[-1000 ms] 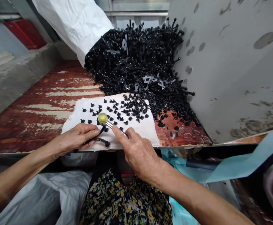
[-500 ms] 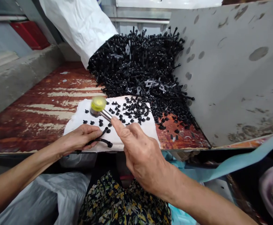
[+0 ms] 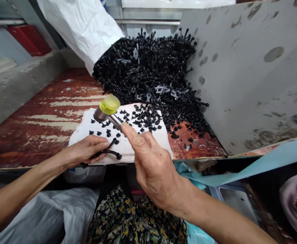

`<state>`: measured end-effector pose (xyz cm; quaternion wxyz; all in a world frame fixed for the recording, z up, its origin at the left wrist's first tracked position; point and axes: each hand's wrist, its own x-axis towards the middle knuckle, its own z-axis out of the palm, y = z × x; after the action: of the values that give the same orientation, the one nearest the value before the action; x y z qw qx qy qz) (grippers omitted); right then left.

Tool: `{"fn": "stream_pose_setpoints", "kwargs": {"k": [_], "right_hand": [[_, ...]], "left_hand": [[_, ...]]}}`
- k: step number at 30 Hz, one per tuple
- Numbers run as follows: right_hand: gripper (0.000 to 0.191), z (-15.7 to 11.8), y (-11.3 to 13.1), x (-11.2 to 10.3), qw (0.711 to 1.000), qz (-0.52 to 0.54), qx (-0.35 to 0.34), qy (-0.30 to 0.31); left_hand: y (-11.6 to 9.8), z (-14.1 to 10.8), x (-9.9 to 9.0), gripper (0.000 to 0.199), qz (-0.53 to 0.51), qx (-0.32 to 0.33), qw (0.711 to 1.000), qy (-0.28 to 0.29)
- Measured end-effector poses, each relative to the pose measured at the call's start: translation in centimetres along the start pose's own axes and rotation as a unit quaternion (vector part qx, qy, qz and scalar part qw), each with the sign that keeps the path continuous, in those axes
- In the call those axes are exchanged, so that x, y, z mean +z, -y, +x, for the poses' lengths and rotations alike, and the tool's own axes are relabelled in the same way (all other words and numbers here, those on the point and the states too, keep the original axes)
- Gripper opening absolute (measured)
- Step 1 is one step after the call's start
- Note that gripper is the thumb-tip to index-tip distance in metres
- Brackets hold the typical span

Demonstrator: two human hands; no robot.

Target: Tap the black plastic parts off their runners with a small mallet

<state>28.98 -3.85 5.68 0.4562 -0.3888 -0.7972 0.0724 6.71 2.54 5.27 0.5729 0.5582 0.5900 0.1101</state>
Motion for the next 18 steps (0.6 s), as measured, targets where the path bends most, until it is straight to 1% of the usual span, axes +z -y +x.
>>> {"fn": "stream_pose_setpoints", "kwargs": {"k": [1,2,3,5,6,7,8,10,11,12,13,14,15,17,18], "right_hand": [[0.063,-0.2,0.1,0.2,1.000,-0.006,-0.003,0.002],[0.063,-0.4,0.0,0.4,0.999,-0.028,-0.001,0.028],[0.063,-0.6,-0.2,0.7,0.995,-0.061,0.005,0.077],[0.064,-1.0,-0.7,1.2,0.969,-0.127,0.032,0.209],[0.064,-1.1,-1.0,1.3,0.956,-0.137,0.047,0.253],[0.063,-1.2,-1.2,1.3,0.954,-0.126,0.061,0.264],[0.060,-1.2,-1.3,1.1,0.964,-0.095,0.071,0.239],[0.052,-1.1,-1.4,0.3,0.987,-0.013,0.090,0.134],[0.048,-1.1,-1.4,-0.2,0.991,0.025,0.110,0.078],[0.045,-1.2,-1.6,-0.7,0.987,0.059,0.145,0.036],[0.042,-1.4,-1.8,-1.2,0.976,0.092,0.195,0.006],[0.040,-1.7,-2.2,-1.7,0.958,0.129,0.256,-0.017],[0.040,-2.0,-2.7,-2.0,0.932,0.171,0.319,-0.035],[0.046,-2.6,-3.9,-2.5,0.864,0.252,0.429,-0.077],[0.048,-2.8,-4.5,-2.6,0.830,0.281,0.472,-0.100]], "left_hand": [[0.0,0.0,0.0,0.042,0.002,0.002,1.000,0.002],[0.1,0.1,0.1,0.041,0.002,0.000,1.000,-0.001],[0.2,0.2,0.1,0.039,0.000,-0.003,1.000,-0.007],[0.3,0.3,0.3,0.035,-0.006,-0.006,1.000,-0.018],[0.4,0.4,0.3,0.034,-0.009,-0.007,1.000,-0.019],[0.4,0.4,0.2,0.035,-0.013,-0.010,1.000,-0.016],[0.5,0.4,0.1,0.036,-0.019,-0.011,1.000,-0.011],[0.9,0.2,-0.5,0.041,-0.044,-0.006,0.999,0.006],[1.1,-0.1,-0.9,0.043,-0.063,0.001,0.998,0.015],[1.4,-0.4,-1.4,0.045,-0.087,0.012,0.996,0.023],[1.7,-0.8,-2.0,0.047,-0.111,0.025,0.993,0.029],[2.0,-1.2,-2.5,0.048,-0.133,0.037,0.990,0.031],[2.4,-1.6,-3.0,0.048,-0.152,0.047,0.987,0.029],[3.0,-2.5,-3.8,0.048,-0.175,0.062,0.982,0.010],[3.2,-2.8,-4.2,0.048,-0.178,0.067,0.982,-0.002]]}}
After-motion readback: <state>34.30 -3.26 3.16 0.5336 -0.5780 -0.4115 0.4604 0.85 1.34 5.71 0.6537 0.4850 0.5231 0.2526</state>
